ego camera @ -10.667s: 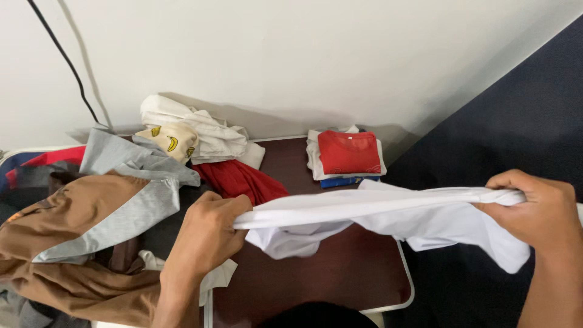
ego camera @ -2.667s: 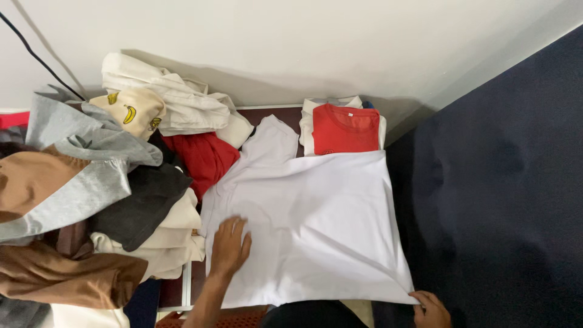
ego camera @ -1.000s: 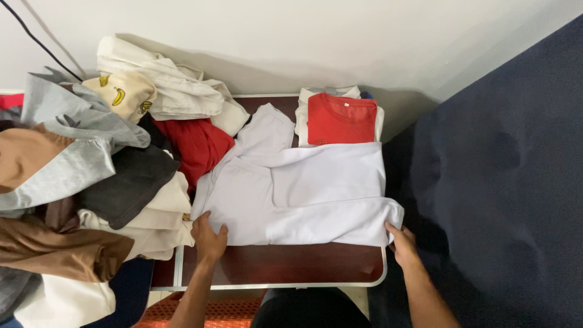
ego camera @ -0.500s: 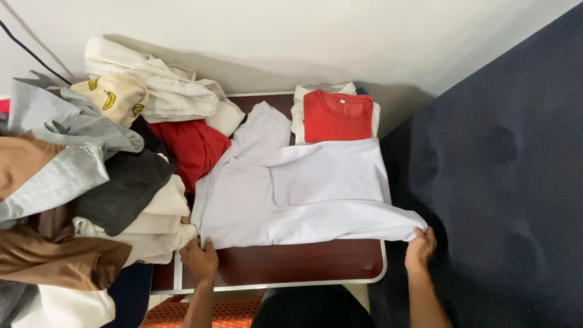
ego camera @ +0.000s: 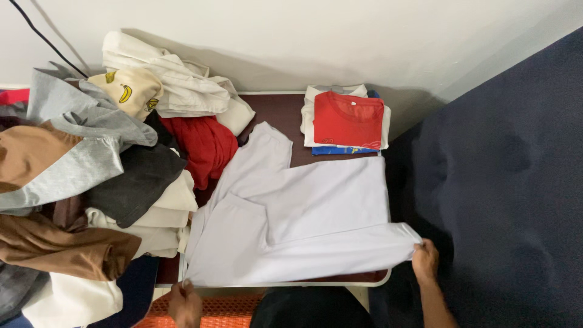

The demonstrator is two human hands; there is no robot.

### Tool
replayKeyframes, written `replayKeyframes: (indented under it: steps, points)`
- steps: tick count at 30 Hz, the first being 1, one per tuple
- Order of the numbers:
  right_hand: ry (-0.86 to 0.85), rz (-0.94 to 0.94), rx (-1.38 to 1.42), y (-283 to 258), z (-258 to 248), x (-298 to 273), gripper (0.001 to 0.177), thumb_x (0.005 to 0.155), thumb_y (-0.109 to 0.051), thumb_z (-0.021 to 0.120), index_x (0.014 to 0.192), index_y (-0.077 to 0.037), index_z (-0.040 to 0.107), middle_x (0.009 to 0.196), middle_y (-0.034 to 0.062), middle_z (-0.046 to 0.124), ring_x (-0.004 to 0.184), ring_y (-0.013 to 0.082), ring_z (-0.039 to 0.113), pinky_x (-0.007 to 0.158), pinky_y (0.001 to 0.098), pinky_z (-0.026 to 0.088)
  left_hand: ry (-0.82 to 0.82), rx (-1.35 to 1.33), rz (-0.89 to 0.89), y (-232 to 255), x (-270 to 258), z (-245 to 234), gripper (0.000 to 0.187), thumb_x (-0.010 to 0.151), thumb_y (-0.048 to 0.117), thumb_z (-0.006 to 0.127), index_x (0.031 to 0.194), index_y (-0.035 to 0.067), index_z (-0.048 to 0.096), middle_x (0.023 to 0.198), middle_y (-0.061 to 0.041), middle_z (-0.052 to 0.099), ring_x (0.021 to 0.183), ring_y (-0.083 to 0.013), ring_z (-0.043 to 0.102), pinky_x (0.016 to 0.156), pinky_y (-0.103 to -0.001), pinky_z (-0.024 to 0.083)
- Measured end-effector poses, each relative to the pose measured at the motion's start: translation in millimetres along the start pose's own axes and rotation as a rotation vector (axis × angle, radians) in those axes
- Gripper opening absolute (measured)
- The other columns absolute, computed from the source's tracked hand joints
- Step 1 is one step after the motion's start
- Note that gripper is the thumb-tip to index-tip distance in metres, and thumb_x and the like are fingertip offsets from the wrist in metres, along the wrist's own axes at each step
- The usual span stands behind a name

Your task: The person picks up clothing items one at a time from a pile and folds them on a flat surface, placing each folded item onto a stack.

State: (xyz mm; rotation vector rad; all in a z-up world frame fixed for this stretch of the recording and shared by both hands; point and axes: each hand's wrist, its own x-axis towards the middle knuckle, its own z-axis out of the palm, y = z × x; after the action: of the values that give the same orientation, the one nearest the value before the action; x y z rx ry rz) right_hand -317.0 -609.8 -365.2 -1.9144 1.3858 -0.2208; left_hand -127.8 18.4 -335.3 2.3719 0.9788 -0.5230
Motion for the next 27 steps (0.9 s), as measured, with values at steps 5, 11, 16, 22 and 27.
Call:
replayKeyframes:
  steps: [5,11,16,22,27]
  points:
    - [-0.054,0.324,0.13,11.0,18.1,-17.0,0.032,0.095,-0.012,0.057,0.119,0.003,0.072,0.116,0.0234,0.069,0.105,0.0358,0.063,0.09,0.0454,0.049,0.068,0.115,0.065,-37.0,-4.4,14.1,0.041,0.102,0.03,0.06,0.134,0.005,0.067,0.126,-0.023,0.07,0.114,-0.0369,0.07,0.101,-0.045,0.055]
    - [-0.089,0.424,0.601,-15.9,12.8,-16.0,0.033,0.097,-0.026,0.067,0.116,0.0,0.069,0.114,0.0141,0.07,0.104,0.0269,0.064,0.089,0.0392,0.05,-0.12,0.098,0.058,12.0,-4.3,0.4,0.049,0.097,0.032,0.064,0.135,0.002,0.059,0.126,-0.022,0.067,0.116,-0.0366,0.067,0.1,-0.046,0.053]
    - [0.095,0.111,0.261,-21.3,6.7,-18.3,0.038,0.102,-0.036,0.067,0.112,0.002,0.07,0.114,0.0183,0.072,0.106,0.0328,0.065,0.093,0.0429,0.051,-0.274,0.198,-0.003,14.0,4.9,-3.6,0.047,0.107,0.039,0.047,0.139,0.005,0.054,0.119,-0.024,0.076,0.11,-0.0404,0.075,0.1,-0.049,0.056]
    - [0.007,0.328,-0.601,-21.6,-0.1,-27.0,0.036,0.097,-0.044,0.07,0.106,-0.01,0.078,0.115,0.0215,0.073,0.111,0.0398,0.066,0.093,0.0504,0.054,-0.32,0.36,-0.129,-5.4,44.3,6.9,0.047,0.109,0.045,0.042,0.138,0.011,0.055,0.126,-0.021,0.07,0.119,-0.0404,0.067,0.108,-0.049,0.048]
    - [0.004,0.358,-0.399,-31.3,-0.3,-24.2,0.03,0.097,-0.036,0.069,0.112,-0.011,0.078,0.124,0.0182,0.073,0.117,0.0404,0.065,0.101,0.048,0.049,-0.117,0.37,0.119,15.5,21.9,-0.8,0.061,0.091,0.042,0.067,0.139,0.008,0.052,0.132,-0.021,0.055,0.121,-0.0377,0.058,0.105,-0.049,0.047]
